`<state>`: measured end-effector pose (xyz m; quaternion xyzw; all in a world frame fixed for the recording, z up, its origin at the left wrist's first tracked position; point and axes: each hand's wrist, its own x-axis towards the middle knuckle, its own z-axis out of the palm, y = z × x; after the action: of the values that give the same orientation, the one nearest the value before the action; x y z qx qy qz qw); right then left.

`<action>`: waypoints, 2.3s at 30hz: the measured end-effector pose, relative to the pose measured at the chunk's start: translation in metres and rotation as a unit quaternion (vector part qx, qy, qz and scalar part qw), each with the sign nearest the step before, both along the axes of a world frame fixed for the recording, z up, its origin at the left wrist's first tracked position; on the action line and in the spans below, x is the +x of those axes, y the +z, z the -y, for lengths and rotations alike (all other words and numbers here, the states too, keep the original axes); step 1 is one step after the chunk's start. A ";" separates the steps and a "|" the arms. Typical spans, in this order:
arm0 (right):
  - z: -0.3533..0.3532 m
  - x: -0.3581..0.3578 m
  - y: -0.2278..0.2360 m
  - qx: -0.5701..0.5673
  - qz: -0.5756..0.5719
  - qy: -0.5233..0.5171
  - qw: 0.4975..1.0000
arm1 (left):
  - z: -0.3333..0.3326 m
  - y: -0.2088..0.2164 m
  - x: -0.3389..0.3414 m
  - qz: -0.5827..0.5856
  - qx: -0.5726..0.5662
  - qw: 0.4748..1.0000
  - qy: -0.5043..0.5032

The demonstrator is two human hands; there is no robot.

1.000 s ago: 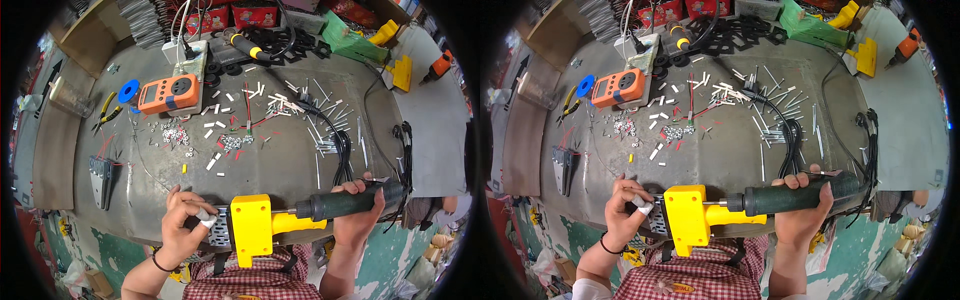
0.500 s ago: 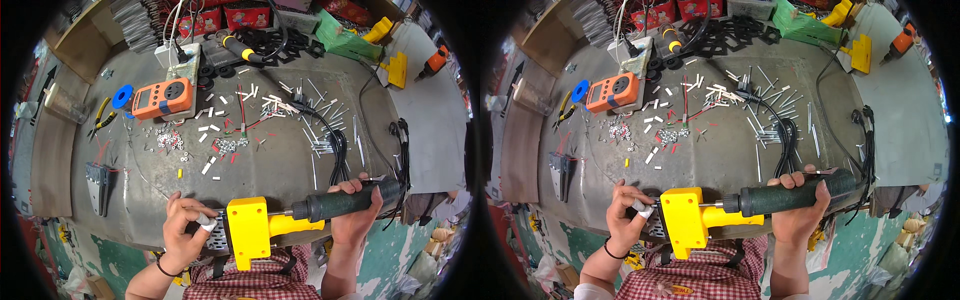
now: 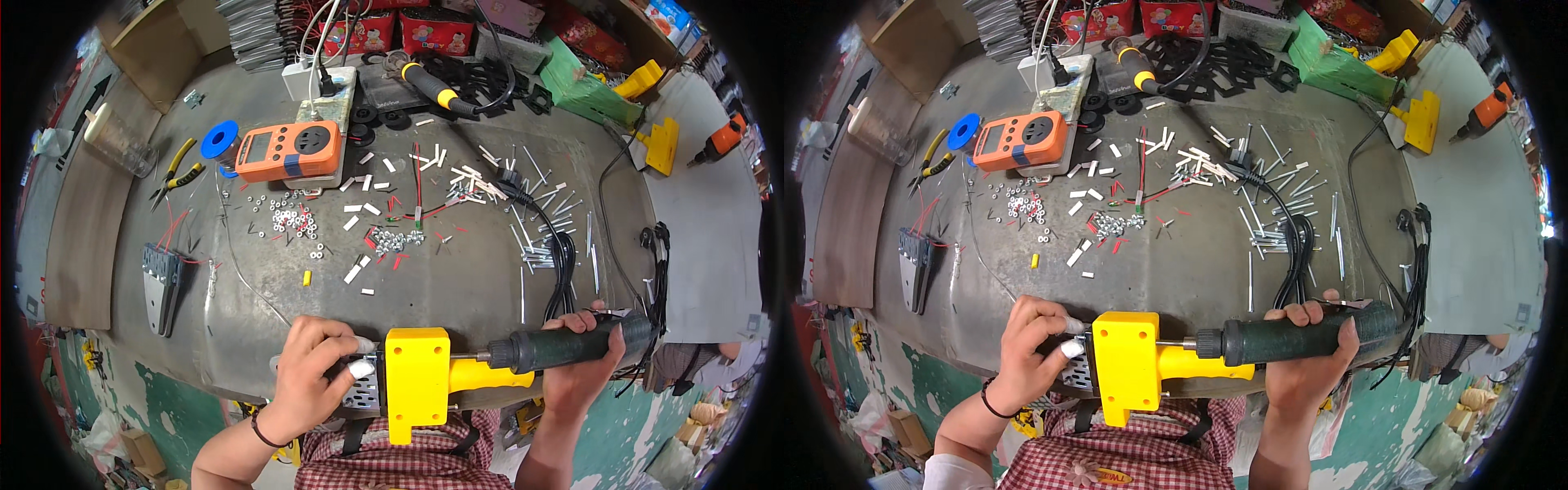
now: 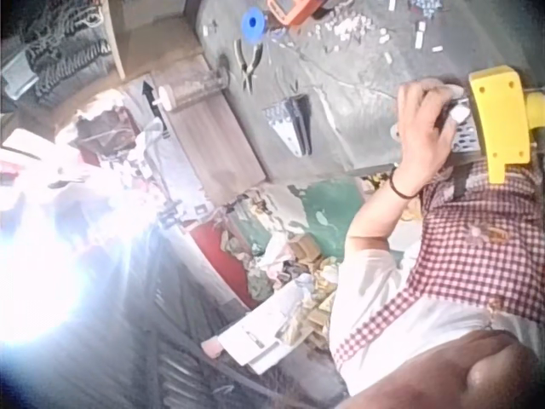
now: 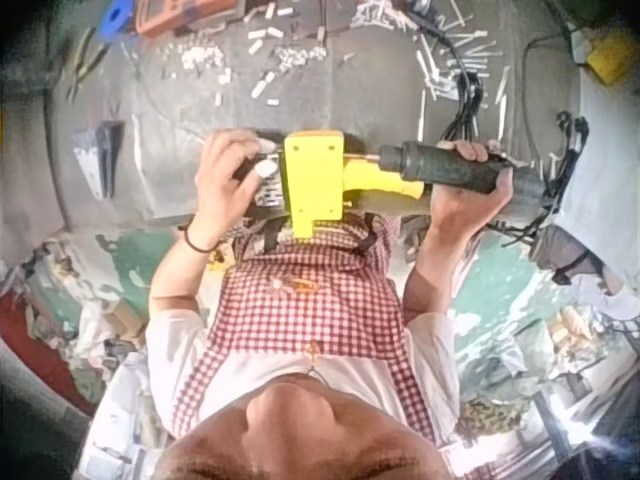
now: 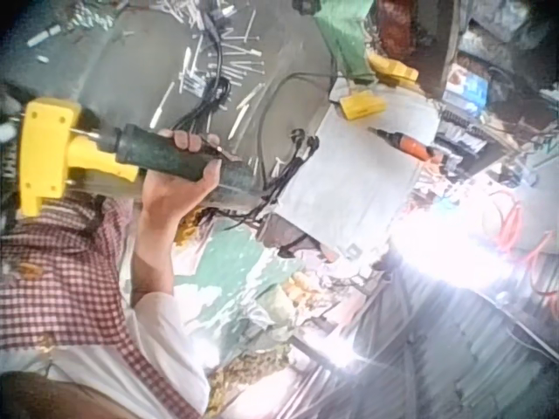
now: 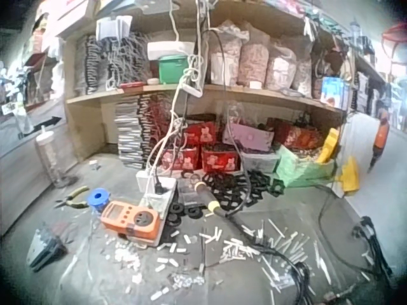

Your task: The person assembles a handheld heating tool by connecting internal wires and fitting circuitry into a plastic housing. The person uses a soldering iron to connect the wires and a multimeter to test the circuitry.

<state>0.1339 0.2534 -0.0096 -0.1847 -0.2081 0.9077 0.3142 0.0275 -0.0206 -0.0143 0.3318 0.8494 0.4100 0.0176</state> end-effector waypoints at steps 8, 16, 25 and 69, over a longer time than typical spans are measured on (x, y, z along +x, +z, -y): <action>0.001 0.002 0.002 -0.001 -0.008 0.000 1.000 | -0.003 -0.007 0.002 -0.066 0.021 0.998 -0.001; -0.001 0.004 -0.002 -0.011 -0.018 0.006 1.000 | -0.006 -0.007 0.003 -0.082 0.038 0.996 0.012; -0.004 0.000 -0.003 -0.026 0.012 0.006 1.000 | -0.006 -0.010 0.003 -0.062 0.040 0.997 0.018; 0.002 -0.003 -0.004 0.007 -0.001 -0.014 1.000 | -0.007 -0.013 0.001 -0.036 0.055 0.998 -0.010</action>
<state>0.1313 0.2514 -0.0132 -0.1843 -0.2113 0.9020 0.3283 0.0287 -0.0140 -0.0270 0.3552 0.8221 0.4441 -0.0270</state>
